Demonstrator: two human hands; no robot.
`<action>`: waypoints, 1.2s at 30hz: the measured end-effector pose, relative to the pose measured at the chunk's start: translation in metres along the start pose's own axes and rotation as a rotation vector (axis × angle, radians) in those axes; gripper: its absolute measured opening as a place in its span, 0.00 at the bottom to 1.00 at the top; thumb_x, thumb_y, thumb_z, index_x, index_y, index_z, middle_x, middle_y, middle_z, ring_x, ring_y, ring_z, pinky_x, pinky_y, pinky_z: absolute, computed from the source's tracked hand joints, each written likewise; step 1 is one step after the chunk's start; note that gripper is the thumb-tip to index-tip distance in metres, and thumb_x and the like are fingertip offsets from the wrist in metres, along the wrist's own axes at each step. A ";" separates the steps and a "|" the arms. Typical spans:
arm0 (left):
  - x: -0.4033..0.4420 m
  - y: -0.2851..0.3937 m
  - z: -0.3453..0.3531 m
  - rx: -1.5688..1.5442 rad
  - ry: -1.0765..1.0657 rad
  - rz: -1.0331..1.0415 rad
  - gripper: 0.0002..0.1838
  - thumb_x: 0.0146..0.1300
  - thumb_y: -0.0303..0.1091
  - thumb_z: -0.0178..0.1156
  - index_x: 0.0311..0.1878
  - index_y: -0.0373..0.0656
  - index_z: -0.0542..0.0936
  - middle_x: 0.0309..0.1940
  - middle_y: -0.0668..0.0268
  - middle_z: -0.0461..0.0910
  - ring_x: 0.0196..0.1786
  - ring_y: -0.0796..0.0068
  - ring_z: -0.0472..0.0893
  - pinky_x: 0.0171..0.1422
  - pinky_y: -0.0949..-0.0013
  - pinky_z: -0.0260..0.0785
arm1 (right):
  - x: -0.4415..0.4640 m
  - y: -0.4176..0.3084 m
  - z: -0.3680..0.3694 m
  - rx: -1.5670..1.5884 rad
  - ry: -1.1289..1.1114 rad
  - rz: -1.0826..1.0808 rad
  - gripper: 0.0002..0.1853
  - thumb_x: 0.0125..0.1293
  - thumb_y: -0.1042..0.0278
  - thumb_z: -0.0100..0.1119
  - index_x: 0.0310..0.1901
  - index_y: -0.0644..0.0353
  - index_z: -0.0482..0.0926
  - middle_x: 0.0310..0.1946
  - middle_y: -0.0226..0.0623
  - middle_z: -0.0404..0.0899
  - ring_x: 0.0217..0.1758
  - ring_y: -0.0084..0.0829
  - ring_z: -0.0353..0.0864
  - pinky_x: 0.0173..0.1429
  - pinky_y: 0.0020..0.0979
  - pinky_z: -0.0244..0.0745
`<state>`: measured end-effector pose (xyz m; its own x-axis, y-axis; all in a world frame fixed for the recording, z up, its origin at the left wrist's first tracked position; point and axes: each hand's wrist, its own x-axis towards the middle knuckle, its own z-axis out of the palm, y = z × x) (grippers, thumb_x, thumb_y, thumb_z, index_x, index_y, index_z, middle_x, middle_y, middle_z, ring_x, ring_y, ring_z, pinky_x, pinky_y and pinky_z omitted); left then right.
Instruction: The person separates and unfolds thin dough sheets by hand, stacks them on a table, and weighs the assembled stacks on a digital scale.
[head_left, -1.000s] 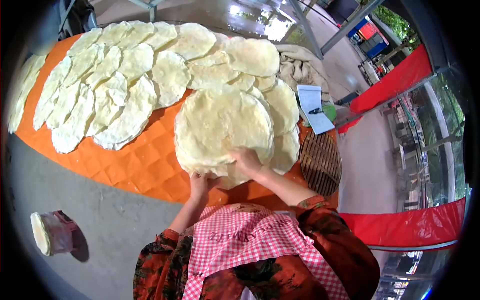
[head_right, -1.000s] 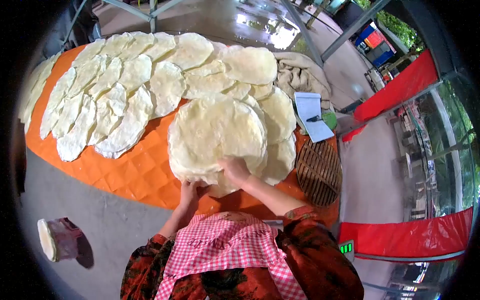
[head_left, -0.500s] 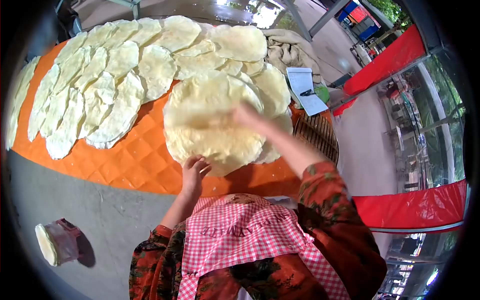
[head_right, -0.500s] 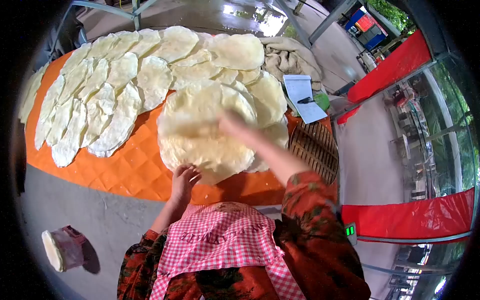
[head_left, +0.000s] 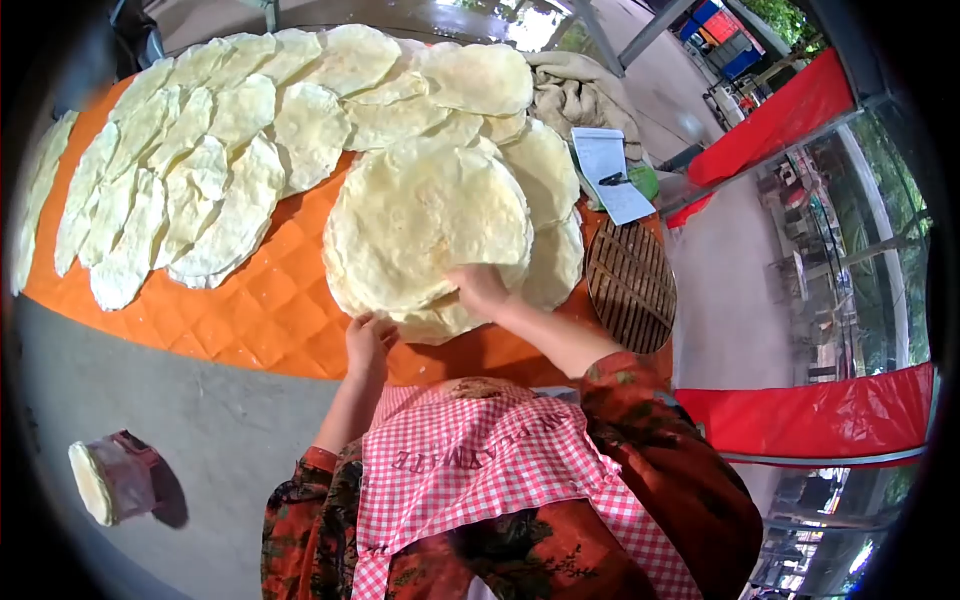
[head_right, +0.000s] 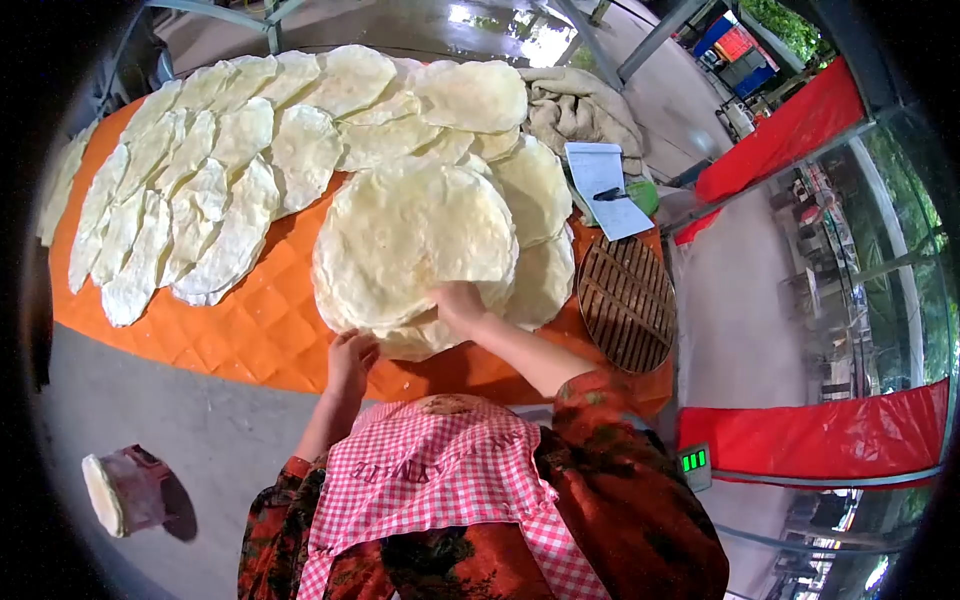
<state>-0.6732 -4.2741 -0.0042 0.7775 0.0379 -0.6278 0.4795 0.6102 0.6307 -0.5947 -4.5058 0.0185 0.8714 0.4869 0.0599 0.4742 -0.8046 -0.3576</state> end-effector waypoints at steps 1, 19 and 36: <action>0.002 0.003 -0.002 0.011 -0.038 -0.022 0.07 0.61 0.23 0.54 0.43 0.39 0.73 0.31 0.67 0.74 0.32 0.76 0.75 0.35 0.75 0.70 | 0.004 0.003 -0.005 0.053 -0.040 0.041 0.15 0.53 0.77 0.54 0.40 0.50 0.85 0.34 0.45 0.82 0.40 0.48 0.81 0.45 0.43 0.75; 0.024 -0.009 0.015 -0.096 -0.069 0.031 0.14 0.69 0.36 0.51 0.53 0.41 0.66 0.43 0.58 0.73 0.35 0.64 0.78 0.40 0.63 0.76 | 0.042 0.060 -0.019 0.516 -0.204 0.245 0.11 0.57 0.73 0.62 0.42 0.66 0.82 0.35 0.45 0.84 0.40 0.31 0.83 0.45 0.31 0.74; -0.002 -0.009 0.063 0.093 -0.169 0.187 0.10 0.62 0.26 0.55 0.45 0.34 0.76 0.41 0.59 0.78 0.41 0.64 0.80 0.44 0.65 0.77 | 0.049 0.013 -0.079 0.231 -0.220 0.153 0.09 0.56 0.72 0.61 0.39 0.63 0.83 0.32 0.46 0.84 0.36 0.41 0.84 0.43 0.37 0.76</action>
<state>-0.6532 -4.3297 0.0197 0.9091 0.0060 -0.4165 0.3505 0.5294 0.7726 -0.5359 -4.5190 0.0901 0.8705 0.4481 -0.2038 0.2769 -0.7880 -0.5499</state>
